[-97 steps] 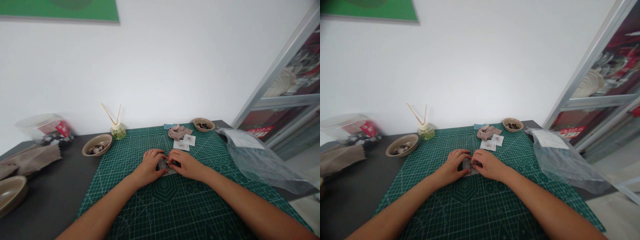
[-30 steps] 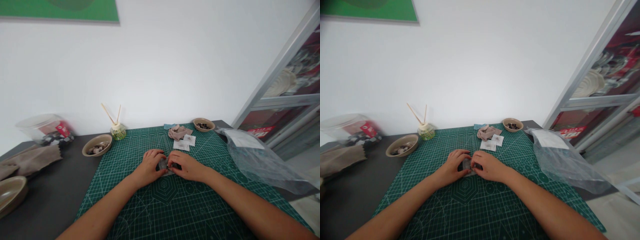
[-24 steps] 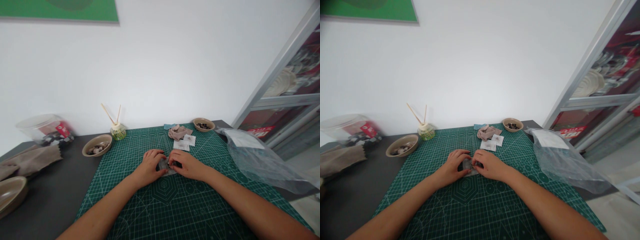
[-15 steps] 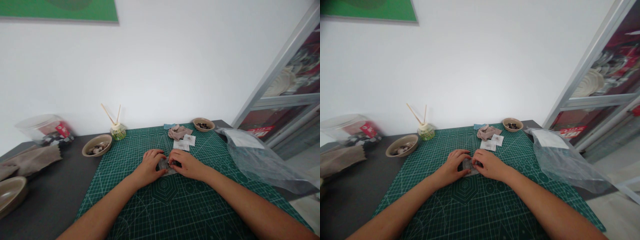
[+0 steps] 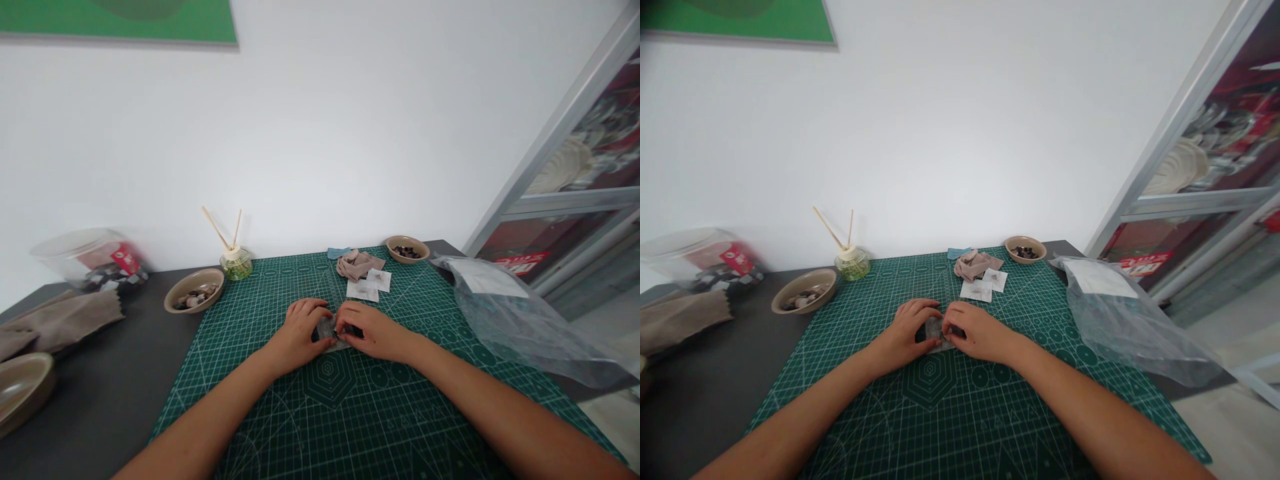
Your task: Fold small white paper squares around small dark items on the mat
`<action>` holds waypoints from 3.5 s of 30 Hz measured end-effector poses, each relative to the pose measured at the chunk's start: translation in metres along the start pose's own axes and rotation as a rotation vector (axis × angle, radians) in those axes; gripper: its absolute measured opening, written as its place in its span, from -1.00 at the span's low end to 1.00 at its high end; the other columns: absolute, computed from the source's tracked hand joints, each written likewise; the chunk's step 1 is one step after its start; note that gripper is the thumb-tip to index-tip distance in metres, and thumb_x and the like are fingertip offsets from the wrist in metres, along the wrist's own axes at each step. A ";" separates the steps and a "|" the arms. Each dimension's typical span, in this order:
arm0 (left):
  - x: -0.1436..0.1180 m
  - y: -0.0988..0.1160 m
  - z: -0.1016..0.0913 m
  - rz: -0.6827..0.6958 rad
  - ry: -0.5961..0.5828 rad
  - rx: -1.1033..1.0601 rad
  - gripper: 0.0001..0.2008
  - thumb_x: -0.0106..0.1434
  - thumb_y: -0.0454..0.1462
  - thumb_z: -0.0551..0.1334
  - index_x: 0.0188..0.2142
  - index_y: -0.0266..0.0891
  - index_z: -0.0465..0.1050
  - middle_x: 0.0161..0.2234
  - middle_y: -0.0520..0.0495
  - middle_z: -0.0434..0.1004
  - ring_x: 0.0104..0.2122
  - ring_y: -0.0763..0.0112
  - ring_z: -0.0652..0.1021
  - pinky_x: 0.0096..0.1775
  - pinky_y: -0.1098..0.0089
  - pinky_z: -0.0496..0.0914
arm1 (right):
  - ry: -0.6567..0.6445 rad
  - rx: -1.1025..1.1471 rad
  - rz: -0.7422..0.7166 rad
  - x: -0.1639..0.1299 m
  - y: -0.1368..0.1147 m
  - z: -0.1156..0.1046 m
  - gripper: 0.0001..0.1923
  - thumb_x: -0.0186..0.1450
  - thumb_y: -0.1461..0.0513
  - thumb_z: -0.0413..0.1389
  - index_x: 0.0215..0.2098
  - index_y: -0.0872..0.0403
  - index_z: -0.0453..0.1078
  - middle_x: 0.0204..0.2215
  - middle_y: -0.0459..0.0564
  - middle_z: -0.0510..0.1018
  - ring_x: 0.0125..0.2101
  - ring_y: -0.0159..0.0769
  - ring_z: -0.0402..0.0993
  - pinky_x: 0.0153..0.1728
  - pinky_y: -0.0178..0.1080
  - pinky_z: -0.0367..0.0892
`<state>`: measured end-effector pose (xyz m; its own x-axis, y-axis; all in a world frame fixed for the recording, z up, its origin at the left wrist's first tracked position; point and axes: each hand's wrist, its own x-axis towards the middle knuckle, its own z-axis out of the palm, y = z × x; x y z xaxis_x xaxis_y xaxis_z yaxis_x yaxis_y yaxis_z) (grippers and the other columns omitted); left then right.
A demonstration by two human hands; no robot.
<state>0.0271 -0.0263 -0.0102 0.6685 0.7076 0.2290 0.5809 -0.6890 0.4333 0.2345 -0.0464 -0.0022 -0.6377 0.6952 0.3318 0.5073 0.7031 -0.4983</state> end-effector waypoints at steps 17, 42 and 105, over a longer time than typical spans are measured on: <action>0.000 0.000 0.000 0.001 0.000 0.002 -0.67 0.11 -0.28 0.32 -0.11 -0.15 0.36 0.06 -0.10 0.33 0.09 0.12 0.28 0.11 0.07 0.13 | 0.017 0.031 0.025 0.002 0.000 0.001 -0.87 0.20 0.43 0.10 -0.34 0.10 0.33 -0.29 -0.01 0.39 -0.27 -0.30 0.33 -0.23 -0.25 0.30; -0.001 -0.001 0.000 0.011 0.006 -0.001 -0.67 0.12 -0.29 0.31 -0.10 -0.15 0.36 0.05 -0.09 0.32 0.09 0.14 0.28 0.10 0.08 0.13 | 0.022 -0.014 0.057 0.002 -0.001 0.001 -0.88 0.18 0.39 0.16 -0.33 0.10 0.34 -0.30 -0.01 0.39 -0.25 -0.27 0.33 -0.24 -0.24 0.29; 0.000 0.000 0.001 0.011 0.006 0.004 -0.66 0.11 -0.31 0.33 -0.11 -0.16 0.36 0.05 -0.10 0.33 0.09 0.13 0.29 0.10 0.07 0.13 | 0.060 -0.040 0.018 0.003 0.001 0.002 -0.86 0.18 0.43 0.11 -0.35 0.10 0.33 -0.30 0.01 0.42 -0.24 -0.26 0.34 -0.21 -0.21 0.30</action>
<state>0.0275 -0.0266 -0.0108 0.6724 0.7006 0.2388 0.5752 -0.6977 0.4271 0.2317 -0.0441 -0.0028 -0.5925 0.7150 0.3711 0.5419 0.6947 -0.4731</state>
